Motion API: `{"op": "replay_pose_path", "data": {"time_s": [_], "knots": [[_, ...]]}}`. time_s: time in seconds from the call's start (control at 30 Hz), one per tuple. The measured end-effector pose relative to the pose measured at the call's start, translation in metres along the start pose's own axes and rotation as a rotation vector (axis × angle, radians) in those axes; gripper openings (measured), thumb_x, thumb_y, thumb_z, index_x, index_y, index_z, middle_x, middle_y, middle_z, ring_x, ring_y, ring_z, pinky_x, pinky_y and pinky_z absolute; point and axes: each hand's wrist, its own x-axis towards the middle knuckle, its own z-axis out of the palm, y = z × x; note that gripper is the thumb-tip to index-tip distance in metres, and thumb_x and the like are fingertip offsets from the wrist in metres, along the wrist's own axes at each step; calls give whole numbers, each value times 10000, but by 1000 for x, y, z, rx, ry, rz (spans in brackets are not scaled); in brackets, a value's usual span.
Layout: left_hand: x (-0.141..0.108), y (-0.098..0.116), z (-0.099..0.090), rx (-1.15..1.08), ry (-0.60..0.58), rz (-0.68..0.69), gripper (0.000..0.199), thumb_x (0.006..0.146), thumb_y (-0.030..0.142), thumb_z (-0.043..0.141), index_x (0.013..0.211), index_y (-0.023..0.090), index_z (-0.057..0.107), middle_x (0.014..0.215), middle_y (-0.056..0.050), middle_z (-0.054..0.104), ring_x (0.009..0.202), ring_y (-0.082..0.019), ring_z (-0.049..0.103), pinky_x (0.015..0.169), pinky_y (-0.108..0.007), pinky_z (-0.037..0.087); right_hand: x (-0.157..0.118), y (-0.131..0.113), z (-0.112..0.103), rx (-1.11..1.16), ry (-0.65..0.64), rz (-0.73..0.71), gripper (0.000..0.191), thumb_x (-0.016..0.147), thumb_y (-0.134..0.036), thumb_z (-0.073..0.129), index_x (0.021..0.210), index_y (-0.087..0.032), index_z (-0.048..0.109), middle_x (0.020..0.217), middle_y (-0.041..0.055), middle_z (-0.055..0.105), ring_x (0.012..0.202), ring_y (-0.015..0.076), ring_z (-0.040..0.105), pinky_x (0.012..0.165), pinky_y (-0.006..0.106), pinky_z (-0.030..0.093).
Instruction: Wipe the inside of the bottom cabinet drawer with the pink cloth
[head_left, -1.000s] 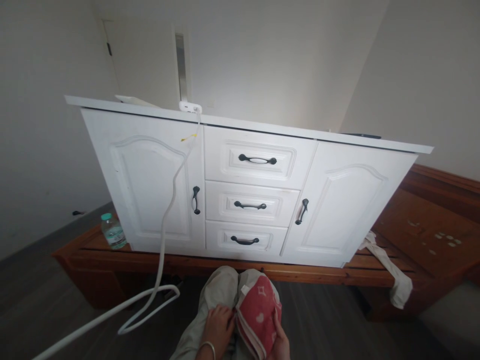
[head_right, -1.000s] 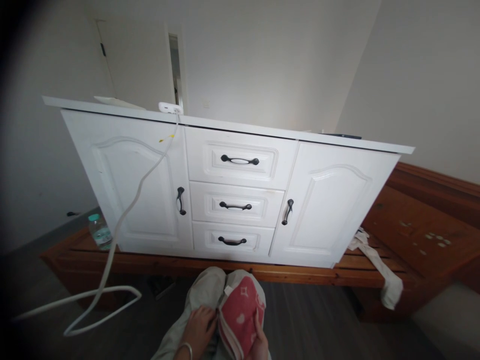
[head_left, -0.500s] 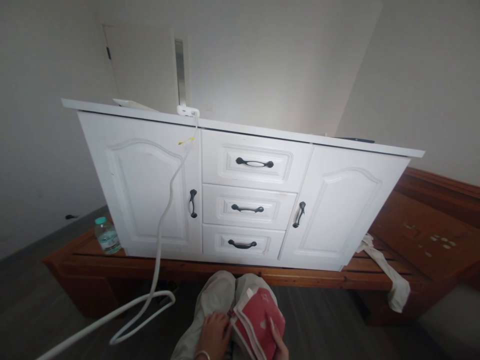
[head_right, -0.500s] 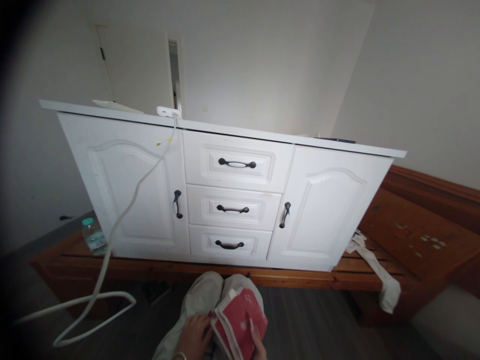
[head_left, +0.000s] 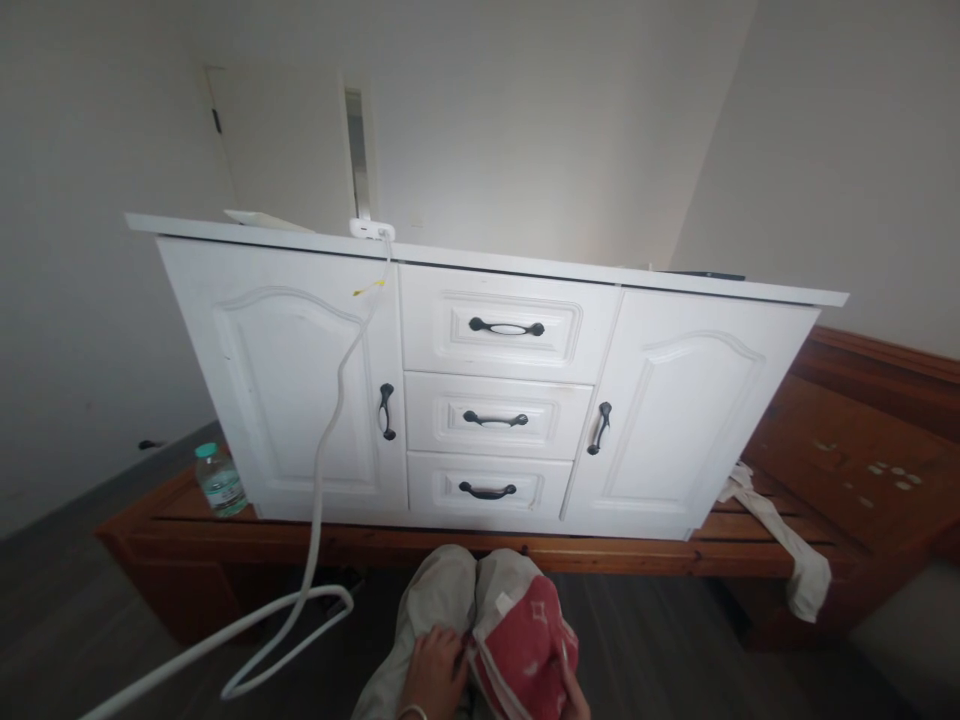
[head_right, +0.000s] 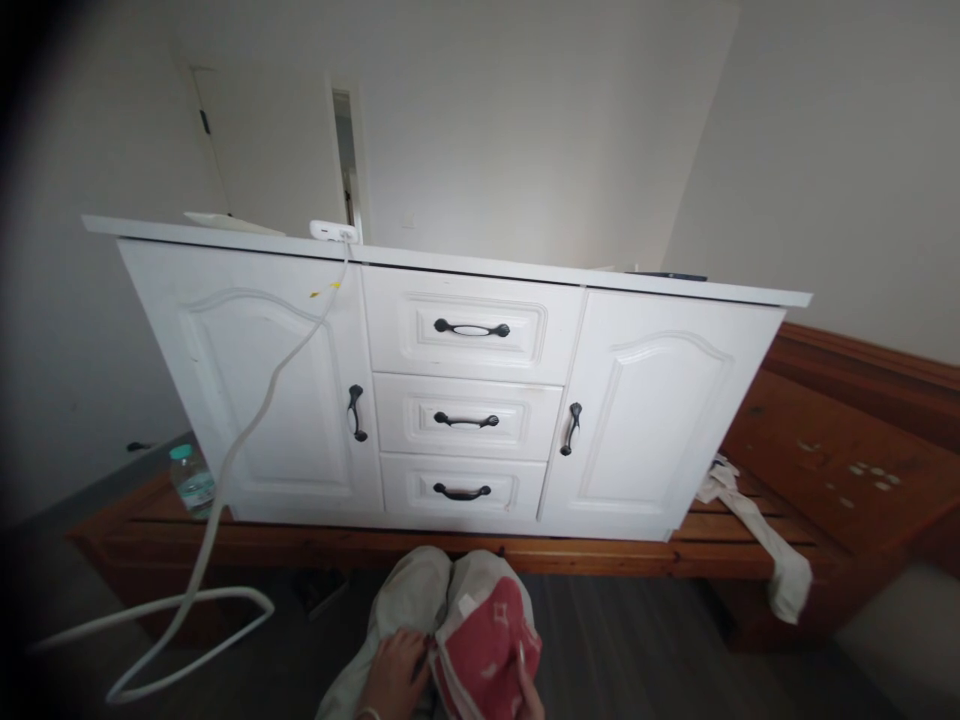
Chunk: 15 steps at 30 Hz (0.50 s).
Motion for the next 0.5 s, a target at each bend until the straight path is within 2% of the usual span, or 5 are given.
{"op": "replay_pose_path", "data": {"time_s": [0.1, 0.23, 0.3, 0.4, 0.5], "knots": [[0, -1, 1, -1, -13, -10, 313, 942, 230, 439, 1048, 227, 734, 1163, -90, 743, 1169, -281, 609, 1047, -441, 386, 7, 6, 2, -7, -12, 62, 590, 519, -509, 851, 1029, -218, 794, 1122, 153, 765, 1230, 443, 613, 1025, 674, 474], [-1, -3, 6, -9, 4, 5, 311, 955, 252, 441, 1037, 247, 741, 1160, -84, 748, 1156, -277, 618, 1039, -436, 391, 23, 13, 0, -28, -23, 173, 481, 448, -415, 898, 845, -170, 781, 928, 155, 791, 1080, 431, 691, 945, 625, 533], [0, -2, 4, -44, 23, 1, 307, 956, 233, 443, 1010, 250, 744, 1119, -71, 759, 1124, -258, 641, 1008, -403, 417, 30, 14, -3, -32, -3, 164, 441, 382, -325, 919, 756, -156, 759, 809, 140, 784, 968, 424, 725, 912, 597, 556], [14, 4, -17, -142, 98, -100, 308, 968, 213, 433, 939, 224, 740, 1016, -68, 773, 1002, -216, 701, 892, -318, 483, 36, 15, -10, -90, 23, 88, 439, 331, -276, 919, 706, -141, 736, 732, 139, 768, 867, 408, 746, 908, 577, 569], [45, 17, -56, -123, 243, -147, 319, 983, 224, 414, 959, 184, 729, 993, -93, 765, 966, -224, 708, 864, -313, 510, 36, 17, -14, -364, -27, -55, 410, 421, -416, 855, 738, -180, 744, 830, 171, 782, 977, 462, 727, 931, 672, 534]]}}
